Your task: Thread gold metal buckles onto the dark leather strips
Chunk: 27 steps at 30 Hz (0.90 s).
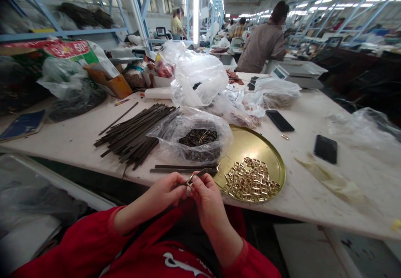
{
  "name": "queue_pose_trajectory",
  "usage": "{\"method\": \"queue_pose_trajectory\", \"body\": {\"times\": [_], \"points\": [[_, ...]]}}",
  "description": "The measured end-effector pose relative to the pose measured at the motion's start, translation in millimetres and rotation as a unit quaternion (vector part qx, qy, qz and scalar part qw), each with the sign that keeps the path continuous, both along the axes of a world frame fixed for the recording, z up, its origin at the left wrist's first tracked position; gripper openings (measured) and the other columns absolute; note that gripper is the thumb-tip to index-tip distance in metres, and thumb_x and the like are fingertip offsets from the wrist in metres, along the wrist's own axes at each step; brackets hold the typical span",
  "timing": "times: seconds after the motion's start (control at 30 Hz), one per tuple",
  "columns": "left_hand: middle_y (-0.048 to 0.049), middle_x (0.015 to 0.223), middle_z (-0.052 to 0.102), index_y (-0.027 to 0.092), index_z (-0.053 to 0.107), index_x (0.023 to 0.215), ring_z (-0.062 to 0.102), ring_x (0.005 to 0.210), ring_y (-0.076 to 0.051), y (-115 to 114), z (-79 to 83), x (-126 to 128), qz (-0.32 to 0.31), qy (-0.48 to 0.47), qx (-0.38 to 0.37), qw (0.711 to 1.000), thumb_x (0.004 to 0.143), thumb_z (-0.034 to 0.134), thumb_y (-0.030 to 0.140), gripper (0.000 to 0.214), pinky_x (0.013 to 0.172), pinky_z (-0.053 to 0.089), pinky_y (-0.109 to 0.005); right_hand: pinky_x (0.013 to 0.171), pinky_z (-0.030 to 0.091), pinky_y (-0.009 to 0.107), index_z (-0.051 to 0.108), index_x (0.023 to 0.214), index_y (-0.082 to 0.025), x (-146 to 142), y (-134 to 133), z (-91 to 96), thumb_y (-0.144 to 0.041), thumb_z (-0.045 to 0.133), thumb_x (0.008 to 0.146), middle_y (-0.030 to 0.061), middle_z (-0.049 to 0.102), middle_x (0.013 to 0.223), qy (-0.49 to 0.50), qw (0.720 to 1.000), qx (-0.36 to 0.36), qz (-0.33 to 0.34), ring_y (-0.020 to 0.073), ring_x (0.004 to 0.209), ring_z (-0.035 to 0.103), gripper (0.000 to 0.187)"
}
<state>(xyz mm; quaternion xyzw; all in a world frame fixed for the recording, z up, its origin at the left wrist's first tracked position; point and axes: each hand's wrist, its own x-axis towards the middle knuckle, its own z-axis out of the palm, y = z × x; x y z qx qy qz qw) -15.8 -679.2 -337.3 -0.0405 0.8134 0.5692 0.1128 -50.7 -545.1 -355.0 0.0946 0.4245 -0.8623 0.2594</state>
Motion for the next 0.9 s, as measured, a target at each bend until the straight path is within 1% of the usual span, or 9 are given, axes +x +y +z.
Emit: {"method": "queue_pose_trajectory", "body": {"times": [0.13,0.33,0.47,0.57,0.63,0.73,0.8,0.83,0.9], "points": [[0.0003,0.073,0.062,0.015,0.053,0.082,0.051,0.058,-0.01,0,-3.7,1,0.012,0.018,0.018,1.0,0.08,0.051,0.03,0.014,0.056,0.039,-0.021,0.051,0.036,0.019,0.055,0.076,-0.018,3,1,-3.5,-0.032,0.072,0.065,-0.0041,0.052,0.063,0.029,0.999,0.031,0.021,0.0064,0.054,0.044,0.025],[-0.0016,0.076,0.062,0.014,0.052,0.081,0.057,0.072,-0.014,1,-9.8,0,0.018,0.021,0.096,0.995,0.081,0.053,0.035,0.02,0.067,0.044,-0.024,0.054,0.032,0.021,0.053,0.07,-0.016,12,-1,-10.5,-0.036,0.067,0.071,-0.0037,0.052,0.062,0.062,0.996,0.05,0.042,0.0068,0.056,0.042,0.024],[-0.0013,0.072,0.06,0.014,0.05,0.079,0.056,0.069,-0.013,1,-9.9,0,0.021,-0.001,0.132,0.991,0.08,0.055,0.034,0.02,0.065,0.043,-0.024,0.054,0.032,0.022,0.052,0.071,-0.017,12,-2,-11.2,-0.037,0.063,0.074,-0.004,0.052,0.062,0.093,0.992,0.069,0.047,0.0074,0.056,0.042,0.023],[0.0014,0.065,0.057,0.014,0.048,0.076,0.052,0.061,-0.01,-1,-8.6,1,0.038,-0.022,0.13,0.99,0.078,0.055,0.031,0.019,0.059,0.039,-0.021,0.055,0.034,0.023,0.051,0.069,-0.017,9,1,-10.1,-0.039,0.06,0.076,-0.0039,0.051,0.06,0.145,0.979,0.143,0.035,0.0085,0.056,0.044,0.024],[0.0035,0.06,0.055,0.014,0.047,0.076,0.048,0.056,-0.008,-3,-7.7,2,0.049,-0.04,0.126,0.99,0.078,0.054,0.029,0.016,0.056,0.037,-0.02,0.057,0.036,0.023,0.052,0.07,-0.018,7,6,-9.0,-0.038,0.059,0.077,-0.0032,0.05,0.061,0.204,0.952,0.231,-0.001,0.0096,0.058,0.045,0.022],[0.004,0.058,0.055,0.014,0.048,0.076,0.046,0.054,-0.007,-5,-7.6,2,0.043,-0.056,0.122,0.99,0.077,0.053,0.028,0.015,0.055,0.035,-0.019,0.06,0.039,0.025,0.054,0.074,-0.02,6,15,-6.4,-0.03,0.057,0.079,-0.0009,0.052,0.066,0.344,0.873,0.342,-0.047,0.012,0.063,0.048,0.012],[0.0038,0.059,0.054,0.014,0.048,0.074,0.046,0.055,-0.008,-5,-8.8,2,0.042,-0.057,0.123,0.99,0.075,0.053,0.028,0.015,0.054,0.035,-0.019,0.065,0.042,0.027,0.058,0.082,-0.021,8,21,-4.0,-0.023,0.055,0.08,0.0021,0.057,0.075,0.47,0.806,0.36,-0.027,0.0143,0.071,0.053,0.004],[0.0038,0.059,0.054,0.014,0.048,0.073,0.046,0.055,-0.008,-5,-9.7,2,0.046,-0.057,0.122,0.99,0.074,0.053,0.028,0.015,0.054,0.035,-0.019,0.067,0.043,0.028,0.059,0.088,-0.021,9,23,-2.7,-0.021,0.054,0.08,0.0035,0.058,0.081,0.525,0.775,0.351,-0.006,0.0152,0.076,0.054,0.009],[0.0039,0.058,0.053,0.014,0.047,0.072,0.046,0.055,-0.008,-4,-11.3,2,0.053,-0.057,0.112,0.991,0.073,0.053,0.027,0.014,0.053,0.035,-0.019,0.07,0.044,0.028,0.058,0.099,-0.021,8,27,-0.1,-0.019,0.05,0.082,0.005,0.059,0.087,0.579,0.749,0.319,0.042,0.0155,0.081,0.055,0.019]]}}
